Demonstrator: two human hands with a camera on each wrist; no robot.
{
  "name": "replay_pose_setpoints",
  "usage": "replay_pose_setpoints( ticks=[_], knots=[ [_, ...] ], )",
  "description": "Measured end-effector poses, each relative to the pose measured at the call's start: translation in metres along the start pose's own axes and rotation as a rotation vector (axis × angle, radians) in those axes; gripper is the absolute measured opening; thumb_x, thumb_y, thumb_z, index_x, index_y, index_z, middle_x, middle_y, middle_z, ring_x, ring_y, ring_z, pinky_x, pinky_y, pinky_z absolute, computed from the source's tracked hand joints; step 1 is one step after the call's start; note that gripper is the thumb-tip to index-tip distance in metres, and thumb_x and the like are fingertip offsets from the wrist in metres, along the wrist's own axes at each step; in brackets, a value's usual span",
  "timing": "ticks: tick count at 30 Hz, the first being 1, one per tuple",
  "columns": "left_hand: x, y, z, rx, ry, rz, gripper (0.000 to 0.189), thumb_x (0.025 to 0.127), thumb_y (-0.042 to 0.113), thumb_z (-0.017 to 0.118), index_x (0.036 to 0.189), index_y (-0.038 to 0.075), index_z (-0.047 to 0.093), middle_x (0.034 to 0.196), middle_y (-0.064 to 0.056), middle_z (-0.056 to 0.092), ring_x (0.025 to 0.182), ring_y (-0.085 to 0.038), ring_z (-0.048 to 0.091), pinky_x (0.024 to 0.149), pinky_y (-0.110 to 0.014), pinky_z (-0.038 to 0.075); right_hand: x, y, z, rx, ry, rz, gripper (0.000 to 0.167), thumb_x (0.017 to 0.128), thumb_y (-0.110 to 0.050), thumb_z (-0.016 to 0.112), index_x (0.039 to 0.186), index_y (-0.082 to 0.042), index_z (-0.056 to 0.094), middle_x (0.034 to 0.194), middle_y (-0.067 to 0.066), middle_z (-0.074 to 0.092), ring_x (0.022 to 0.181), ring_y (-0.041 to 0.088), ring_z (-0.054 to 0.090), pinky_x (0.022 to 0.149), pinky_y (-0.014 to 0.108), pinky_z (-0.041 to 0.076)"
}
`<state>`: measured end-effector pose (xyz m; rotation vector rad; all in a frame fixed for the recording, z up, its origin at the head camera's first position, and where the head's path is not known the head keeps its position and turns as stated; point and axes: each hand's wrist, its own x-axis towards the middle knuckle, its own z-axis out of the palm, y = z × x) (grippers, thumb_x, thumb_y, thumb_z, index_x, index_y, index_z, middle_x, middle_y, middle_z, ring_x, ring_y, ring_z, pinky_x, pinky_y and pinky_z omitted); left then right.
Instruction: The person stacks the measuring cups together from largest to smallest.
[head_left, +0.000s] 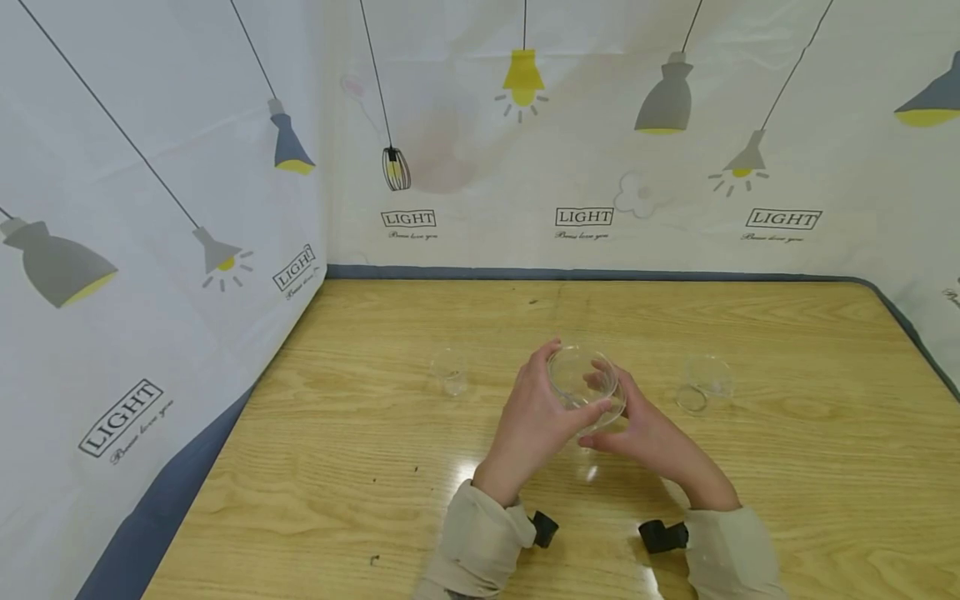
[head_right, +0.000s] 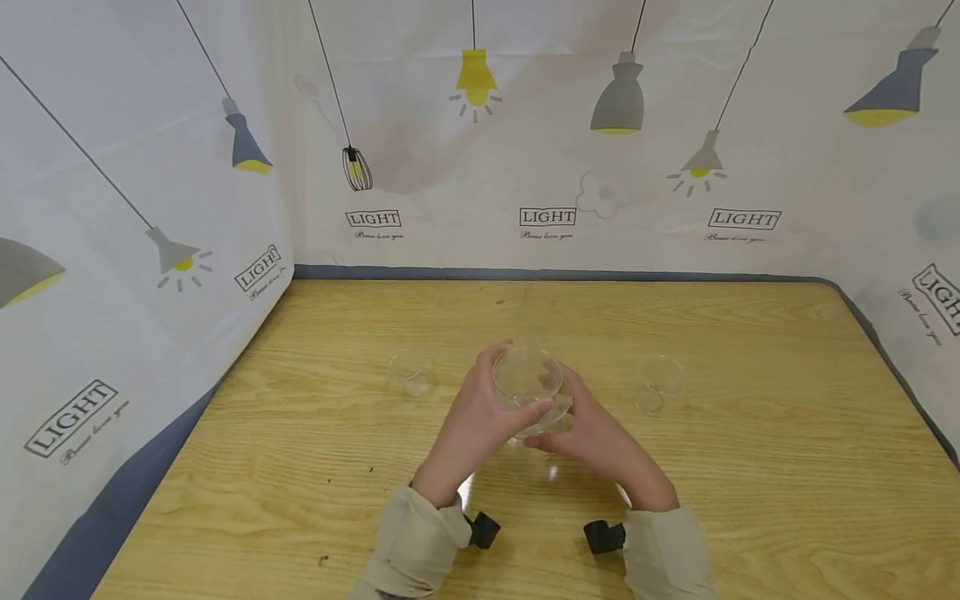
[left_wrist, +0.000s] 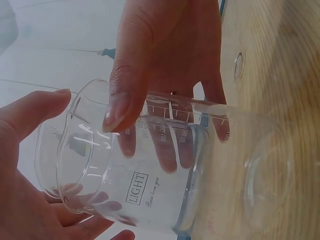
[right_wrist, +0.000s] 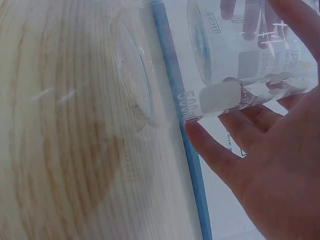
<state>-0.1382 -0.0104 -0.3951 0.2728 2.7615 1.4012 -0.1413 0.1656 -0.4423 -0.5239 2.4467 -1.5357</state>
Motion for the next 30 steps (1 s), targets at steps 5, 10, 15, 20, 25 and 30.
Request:
replay_pose_setpoints(
  ticks=[5,10,15,20,25,30],
  knots=[
    [0.0001,-0.0008,0.0007,0.016,-0.007,-0.006,0.097,0.064,0.068,0.061,0.140,0.021,0.023,0.138,-0.002,0.034,0.119,-0.020,0.039,0.089,-0.042,0.040,0.0004,0.0004,0.0000,0.000,0.002,-0.001,0.093,0.072,-0.039,0.073,0.139,-0.040,0.009,0.139,0.003,0.031,0.125,0.027,0.030,0.090,0.056,0.033],
    [0.0000,-0.0012,0.0006,0.040,-0.013,-0.005,0.097,0.065,0.068,0.060,0.140,0.020,0.022,0.138,-0.003,0.034,0.118,-0.021,0.040,0.089,-0.042,0.041,0.0008,0.0000,-0.0003,-0.007,0.003,0.003,0.096,0.071,-0.040,0.073,0.142,-0.031,0.009,0.140,0.003,0.031,0.126,0.027,0.030,0.090,0.057,0.031],
    [0.0006,-0.0024,0.0005,0.057,-0.021,-0.001,0.095,0.065,0.068,0.060,0.139,0.020,0.024,0.137,-0.002,0.034,0.117,-0.019,0.041,0.088,-0.041,0.041,0.0010,0.0000,-0.0007,-0.008,0.005,0.011,0.097,0.071,-0.041,0.073,0.143,-0.027,0.009,0.139,0.004,0.031,0.125,0.028,0.030,0.089,0.057,0.033],
    [0.0009,-0.0031,0.0005,0.071,-0.027,-0.001,0.095,0.065,0.066,0.062,0.139,0.019,0.026,0.136,-0.001,0.036,0.116,-0.018,0.042,0.087,-0.040,0.041,0.0005,0.0010,-0.0005,-0.004,0.001,0.016,0.095,0.071,-0.041,0.072,0.142,-0.033,0.010,0.139,0.003,0.031,0.125,0.029,0.030,0.088,0.056,0.034],
    [0.0009,-0.0027,0.0005,0.079,-0.036,-0.008,0.094,0.065,0.065,0.063,0.138,0.018,0.026,0.135,-0.002,0.038,0.115,-0.019,0.043,0.086,-0.039,0.042,0.0000,0.0011,-0.0008,-0.003,-0.001,0.018,0.093,0.071,-0.041,0.072,0.140,-0.037,0.010,0.139,0.001,0.031,0.126,0.029,0.029,0.088,0.057,0.034],
    [0.0007,-0.0027,0.0006,0.100,-0.045,-0.013,0.095,0.065,0.067,0.061,0.138,0.017,0.026,0.134,-0.003,0.038,0.113,-0.019,0.045,0.084,-0.038,0.043,0.0004,0.0010,-0.0008,-0.003,0.001,0.024,0.092,0.071,-0.042,0.072,0.138,-0.041,0.011,0.138,0.000,0.031,0.126,0.029,0.029,0.088,0.058,0.033]
  ],
)
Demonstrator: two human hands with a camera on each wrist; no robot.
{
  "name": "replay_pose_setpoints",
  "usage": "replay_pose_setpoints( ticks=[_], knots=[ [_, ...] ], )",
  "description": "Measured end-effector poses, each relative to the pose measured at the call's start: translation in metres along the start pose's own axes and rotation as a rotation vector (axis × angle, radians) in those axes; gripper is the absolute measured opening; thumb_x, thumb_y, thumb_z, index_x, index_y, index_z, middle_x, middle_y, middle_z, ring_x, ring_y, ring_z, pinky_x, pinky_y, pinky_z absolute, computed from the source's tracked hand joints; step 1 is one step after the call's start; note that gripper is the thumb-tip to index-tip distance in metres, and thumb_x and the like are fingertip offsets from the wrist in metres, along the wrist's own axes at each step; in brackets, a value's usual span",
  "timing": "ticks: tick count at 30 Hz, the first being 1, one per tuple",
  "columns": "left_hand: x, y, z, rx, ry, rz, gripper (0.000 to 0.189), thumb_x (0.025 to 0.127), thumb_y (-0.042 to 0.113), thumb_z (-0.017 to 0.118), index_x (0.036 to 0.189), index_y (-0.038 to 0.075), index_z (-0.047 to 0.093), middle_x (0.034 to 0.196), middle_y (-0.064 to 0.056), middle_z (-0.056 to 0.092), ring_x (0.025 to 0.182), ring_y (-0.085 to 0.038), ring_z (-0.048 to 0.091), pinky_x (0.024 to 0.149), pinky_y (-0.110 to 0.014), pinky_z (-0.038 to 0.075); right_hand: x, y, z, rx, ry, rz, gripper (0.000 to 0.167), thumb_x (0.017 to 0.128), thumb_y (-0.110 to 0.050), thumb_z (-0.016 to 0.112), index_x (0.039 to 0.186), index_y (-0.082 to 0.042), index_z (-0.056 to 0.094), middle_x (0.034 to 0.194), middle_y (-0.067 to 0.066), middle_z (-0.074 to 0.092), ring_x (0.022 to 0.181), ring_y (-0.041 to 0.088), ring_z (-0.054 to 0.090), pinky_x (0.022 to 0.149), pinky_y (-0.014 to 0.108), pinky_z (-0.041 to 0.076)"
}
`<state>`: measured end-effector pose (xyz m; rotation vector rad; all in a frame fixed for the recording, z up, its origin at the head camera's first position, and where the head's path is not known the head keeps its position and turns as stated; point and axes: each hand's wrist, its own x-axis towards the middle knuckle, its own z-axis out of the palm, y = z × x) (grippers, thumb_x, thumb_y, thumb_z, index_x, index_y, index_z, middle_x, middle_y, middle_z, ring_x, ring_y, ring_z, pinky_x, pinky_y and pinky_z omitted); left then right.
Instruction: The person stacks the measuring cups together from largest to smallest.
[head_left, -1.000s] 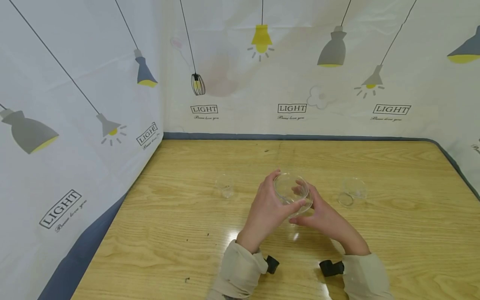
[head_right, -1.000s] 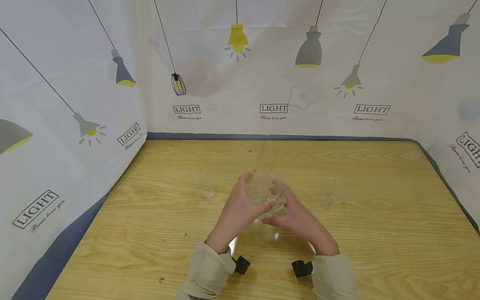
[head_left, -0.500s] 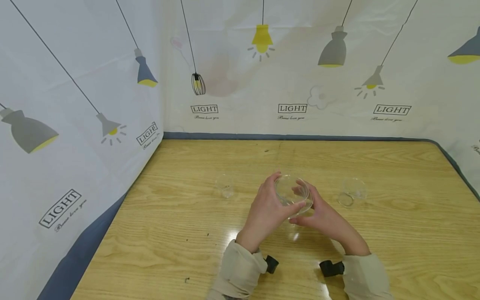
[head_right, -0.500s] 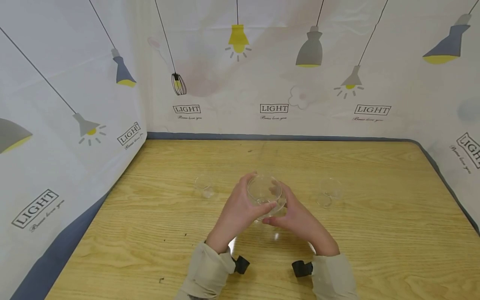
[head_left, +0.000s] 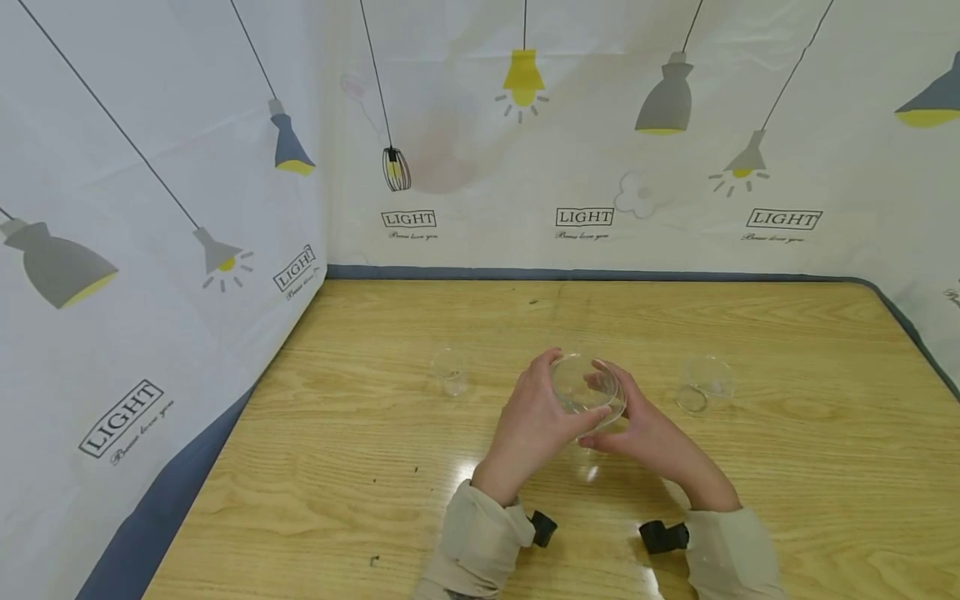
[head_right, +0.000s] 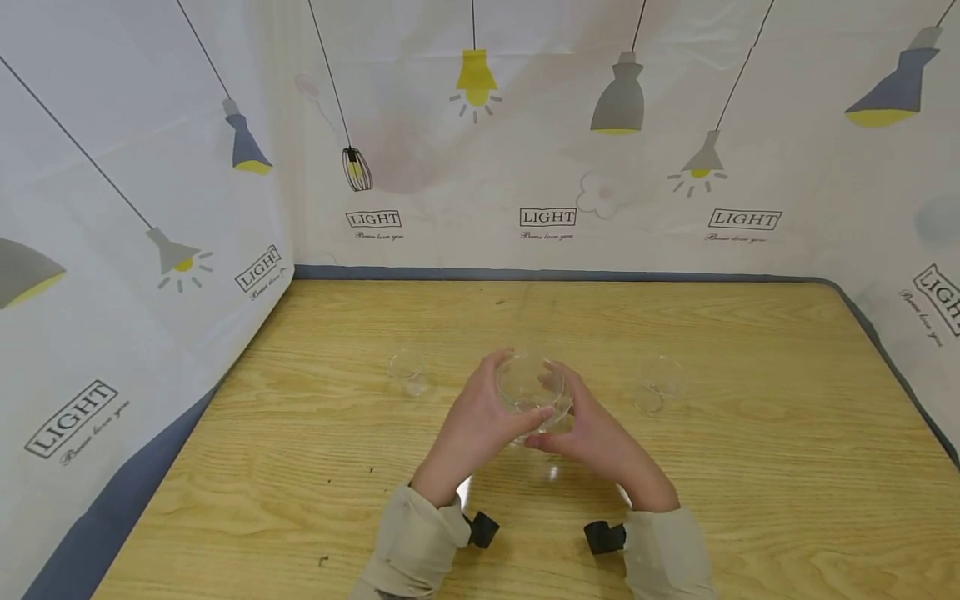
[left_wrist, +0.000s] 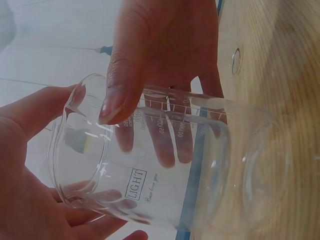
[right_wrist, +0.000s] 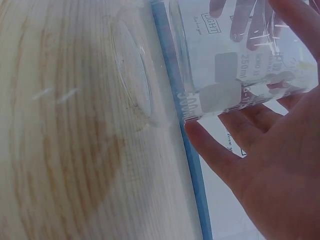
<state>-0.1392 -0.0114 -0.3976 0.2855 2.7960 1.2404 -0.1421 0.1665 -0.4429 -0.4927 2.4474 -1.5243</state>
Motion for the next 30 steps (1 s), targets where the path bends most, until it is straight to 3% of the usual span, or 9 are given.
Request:
replay_pose_setpoints(
  ticks=[10,19,30],
  knots=[
    [0.0002,-0.0005,0.0009,0.021,-0.005,-0.008,0.093,0.066,0.065,0.062,0.138,0.018,0.027,0.131,-0.004,0.043,0.106,-0.020,0.050,0.080,-0.037,0.045,0.0003,-0.0005,-0.0007,-0.011,0.006,-0.009,0.092,0.070,-0.042,0.073,0.138,-0.040,0.011,0.138,0.002,0.032,0.125,0.029,0.029,0.089,0.059,0.031],
    [-0.0001,-0.0015,0.0002,0.042,0.002,0.027,0.090,0.066,0.065,0.061,0.136,0.018,0.031,0.127,0.003,0.046,0.099,-0.016,0.053,0.074,-0.034,0.046,-0.0009,-0.0011,-0.0013,-0.009,0.010,-0.001,0.091,0.070,-0.042,0.073,0.138,-0.042,0.012,0.138,-0.001,0.032,0.125,0.029,0.030,0.088,0.058,0.034],
    [0.0001,-0.0021,0.0006,0.045,-0.002,0.046,0.088,0.068,0.064,0.062,0.136,0.018,0.031,0.127,0.004,0.046,0.100,-0.016,0.053,0.076,-0.034,0.046,-0.0013,-0.0008,-0.0019,-0.001,0.005,0.012,0.093,0.071,-0.042,0.072,0.141,-0.034,0.011,0.138,-0.001,0.032,0.125,0.031,0.029,0.087,0.058,0.035]
  ],
)
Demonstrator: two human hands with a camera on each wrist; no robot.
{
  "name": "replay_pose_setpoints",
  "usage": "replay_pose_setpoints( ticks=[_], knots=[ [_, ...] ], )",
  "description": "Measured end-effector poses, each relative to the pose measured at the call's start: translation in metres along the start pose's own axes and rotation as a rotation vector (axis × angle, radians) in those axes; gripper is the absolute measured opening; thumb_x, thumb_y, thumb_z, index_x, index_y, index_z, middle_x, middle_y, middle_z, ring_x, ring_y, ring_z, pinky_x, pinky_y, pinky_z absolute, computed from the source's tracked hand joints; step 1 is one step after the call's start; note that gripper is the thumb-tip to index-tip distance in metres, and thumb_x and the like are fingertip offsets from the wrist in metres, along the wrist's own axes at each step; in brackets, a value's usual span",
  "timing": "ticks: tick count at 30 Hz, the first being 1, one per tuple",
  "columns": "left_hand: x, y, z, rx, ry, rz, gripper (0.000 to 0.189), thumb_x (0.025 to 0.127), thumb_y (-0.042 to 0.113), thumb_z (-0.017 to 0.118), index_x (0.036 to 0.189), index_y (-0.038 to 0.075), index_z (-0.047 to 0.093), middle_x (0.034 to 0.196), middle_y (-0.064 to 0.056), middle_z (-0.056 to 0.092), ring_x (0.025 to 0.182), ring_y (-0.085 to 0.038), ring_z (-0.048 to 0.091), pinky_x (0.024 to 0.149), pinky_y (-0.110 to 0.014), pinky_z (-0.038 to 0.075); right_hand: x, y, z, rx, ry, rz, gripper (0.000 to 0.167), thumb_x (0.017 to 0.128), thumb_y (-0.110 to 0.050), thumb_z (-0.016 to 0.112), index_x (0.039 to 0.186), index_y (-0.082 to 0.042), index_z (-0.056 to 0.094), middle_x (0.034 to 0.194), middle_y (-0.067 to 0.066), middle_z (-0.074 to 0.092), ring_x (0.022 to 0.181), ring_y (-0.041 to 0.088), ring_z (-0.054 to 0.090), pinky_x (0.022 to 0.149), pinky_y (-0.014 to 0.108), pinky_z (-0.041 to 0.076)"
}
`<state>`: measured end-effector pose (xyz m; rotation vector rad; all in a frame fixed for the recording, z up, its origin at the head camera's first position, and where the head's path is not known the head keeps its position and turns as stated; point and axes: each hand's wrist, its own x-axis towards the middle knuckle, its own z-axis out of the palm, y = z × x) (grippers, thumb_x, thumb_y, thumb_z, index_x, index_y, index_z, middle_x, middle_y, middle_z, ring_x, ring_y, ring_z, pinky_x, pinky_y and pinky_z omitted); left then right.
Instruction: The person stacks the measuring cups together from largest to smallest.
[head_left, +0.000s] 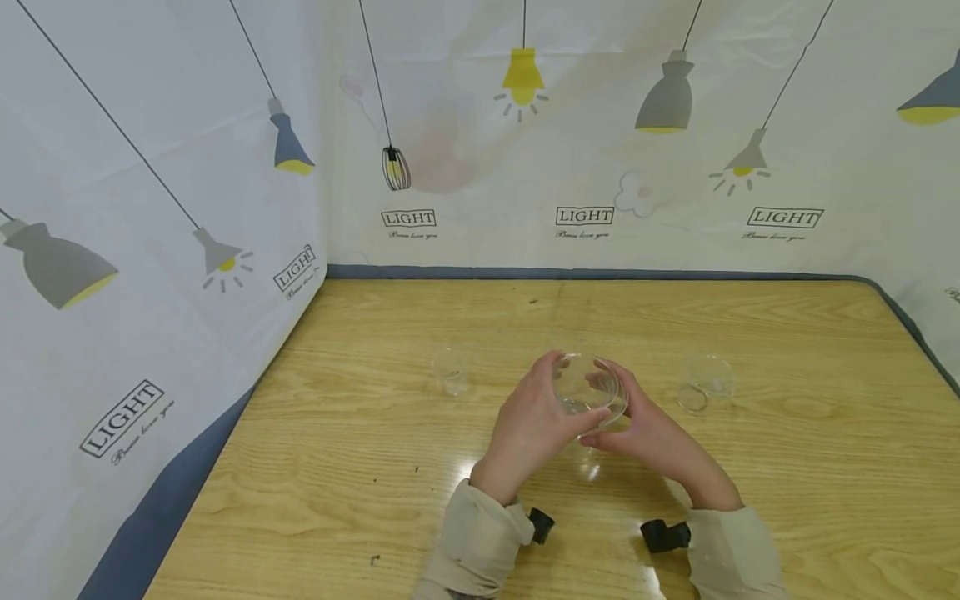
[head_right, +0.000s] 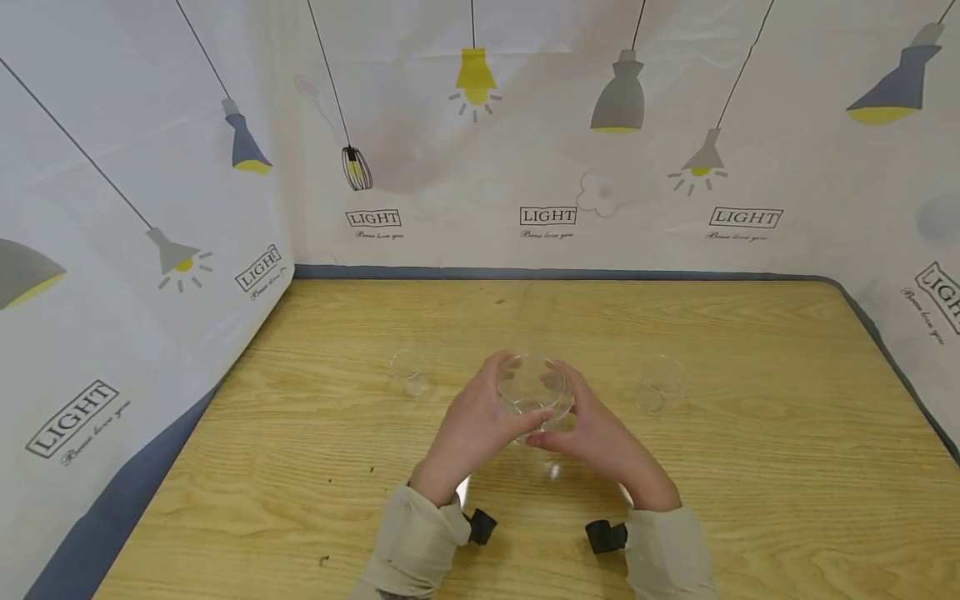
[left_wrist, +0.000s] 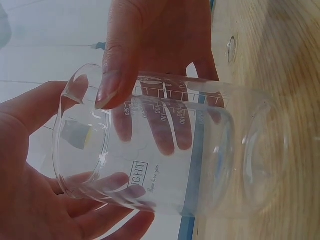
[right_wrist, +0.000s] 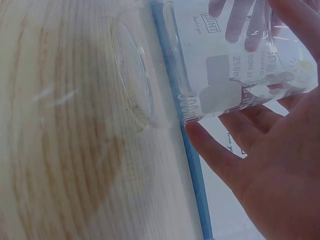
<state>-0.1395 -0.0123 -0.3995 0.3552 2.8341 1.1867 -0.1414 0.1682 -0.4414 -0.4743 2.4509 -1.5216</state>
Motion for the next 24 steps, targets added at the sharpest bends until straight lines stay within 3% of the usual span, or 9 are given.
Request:
replay_pose_setpoints(
  ticks=[24],
  knots=[
    [0.0008,-0.0014,-0.0021,-0.011,-0.032,0.013,0.088,0.068,0.065,0.060,0.137,0.019,0.029,0.129,0.004,0.044,0.105,-0.016,0.051,0.079,-0.036,0.046,0.0002,-0.0013,0.0002,-0.009,0.000,0.016,0.093,0.071,-0.043,0.072,0.140,-0.036,0.011,0.138,-0.001,0.031,0.126,0.032,0.028,0.086,0.058,0.034]
  ],
)
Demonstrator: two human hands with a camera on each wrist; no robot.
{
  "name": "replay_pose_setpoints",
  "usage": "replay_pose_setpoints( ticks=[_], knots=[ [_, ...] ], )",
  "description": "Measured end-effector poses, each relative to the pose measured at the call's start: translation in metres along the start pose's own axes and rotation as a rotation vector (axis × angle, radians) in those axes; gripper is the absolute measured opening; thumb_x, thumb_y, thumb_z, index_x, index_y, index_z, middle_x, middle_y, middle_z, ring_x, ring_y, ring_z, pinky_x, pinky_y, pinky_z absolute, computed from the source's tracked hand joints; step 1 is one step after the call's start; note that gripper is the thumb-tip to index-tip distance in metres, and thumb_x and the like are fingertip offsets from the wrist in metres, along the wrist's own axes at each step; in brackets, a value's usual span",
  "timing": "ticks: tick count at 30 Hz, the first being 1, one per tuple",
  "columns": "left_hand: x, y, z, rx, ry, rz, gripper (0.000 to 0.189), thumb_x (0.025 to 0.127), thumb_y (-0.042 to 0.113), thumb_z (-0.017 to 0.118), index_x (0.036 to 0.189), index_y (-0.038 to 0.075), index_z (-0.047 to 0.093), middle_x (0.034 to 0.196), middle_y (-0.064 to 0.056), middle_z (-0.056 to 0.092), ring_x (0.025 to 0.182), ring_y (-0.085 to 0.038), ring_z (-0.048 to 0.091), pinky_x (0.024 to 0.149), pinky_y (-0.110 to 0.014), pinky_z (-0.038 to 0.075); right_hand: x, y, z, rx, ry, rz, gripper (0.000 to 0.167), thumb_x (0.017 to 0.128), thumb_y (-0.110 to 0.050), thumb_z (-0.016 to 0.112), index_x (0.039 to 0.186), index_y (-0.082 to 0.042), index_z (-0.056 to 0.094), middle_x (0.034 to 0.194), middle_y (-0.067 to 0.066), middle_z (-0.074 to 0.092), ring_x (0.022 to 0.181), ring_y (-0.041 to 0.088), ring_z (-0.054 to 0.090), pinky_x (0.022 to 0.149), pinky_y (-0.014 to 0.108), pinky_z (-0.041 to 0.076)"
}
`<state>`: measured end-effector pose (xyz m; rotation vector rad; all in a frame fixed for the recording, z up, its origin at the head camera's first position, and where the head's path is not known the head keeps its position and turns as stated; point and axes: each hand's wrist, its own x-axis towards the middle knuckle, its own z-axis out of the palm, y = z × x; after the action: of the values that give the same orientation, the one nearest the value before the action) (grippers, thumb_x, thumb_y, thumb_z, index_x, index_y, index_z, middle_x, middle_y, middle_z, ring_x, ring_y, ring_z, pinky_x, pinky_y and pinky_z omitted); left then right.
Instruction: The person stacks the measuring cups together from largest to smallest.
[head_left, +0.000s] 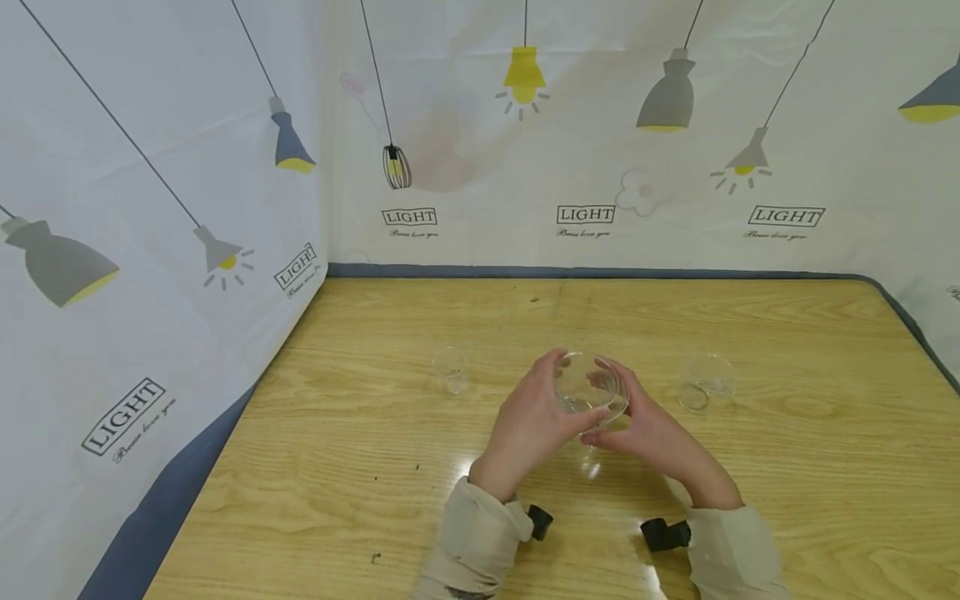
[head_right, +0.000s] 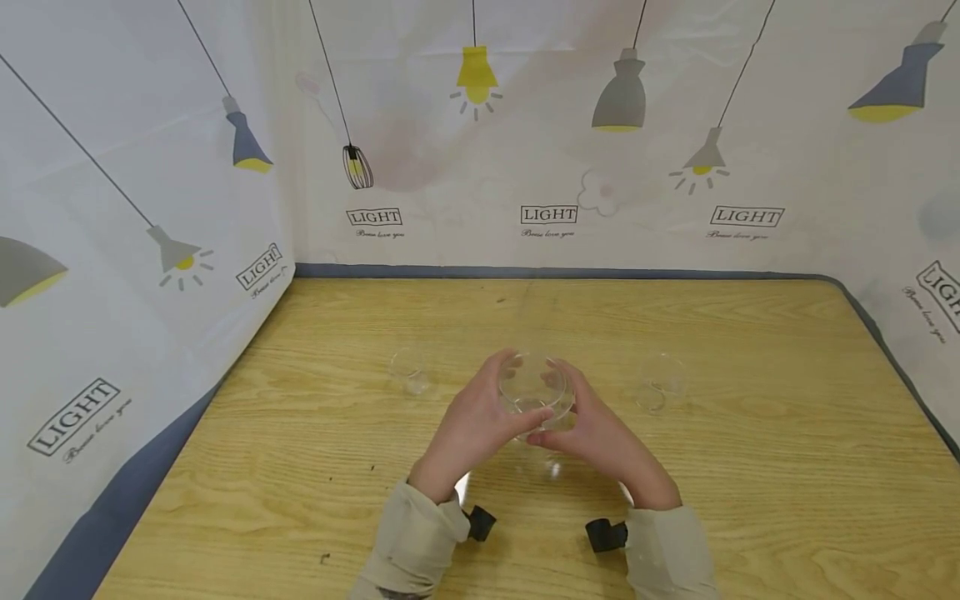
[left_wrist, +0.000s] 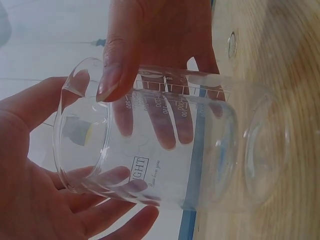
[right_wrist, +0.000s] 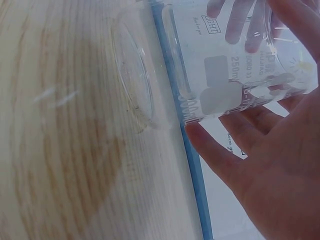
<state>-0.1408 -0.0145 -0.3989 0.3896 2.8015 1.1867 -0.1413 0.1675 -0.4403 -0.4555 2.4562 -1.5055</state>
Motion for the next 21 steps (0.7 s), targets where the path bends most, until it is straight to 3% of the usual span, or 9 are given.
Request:
replay_pose_setpoints(
  ticks=[21],
  knots=[
    [0.0004,-0.0032,-0.0025,0.018,-0.017,0.023,0.086,0.069,0.065,0.059,0.137,0.022,0.030,0.129,0.006,0.044,0.105,-0.015,0.051,0.078,-0.036,0.046,0.0011,0.0016,0.0000,0.013,-0.003,-0.010,0.094,0.071,-0.041,0.073,0.141,-0.033,0.010,0.138,-0.001,0.032,0.128,0.032,0.024,0.088,0.061,0.031]
  ],
)
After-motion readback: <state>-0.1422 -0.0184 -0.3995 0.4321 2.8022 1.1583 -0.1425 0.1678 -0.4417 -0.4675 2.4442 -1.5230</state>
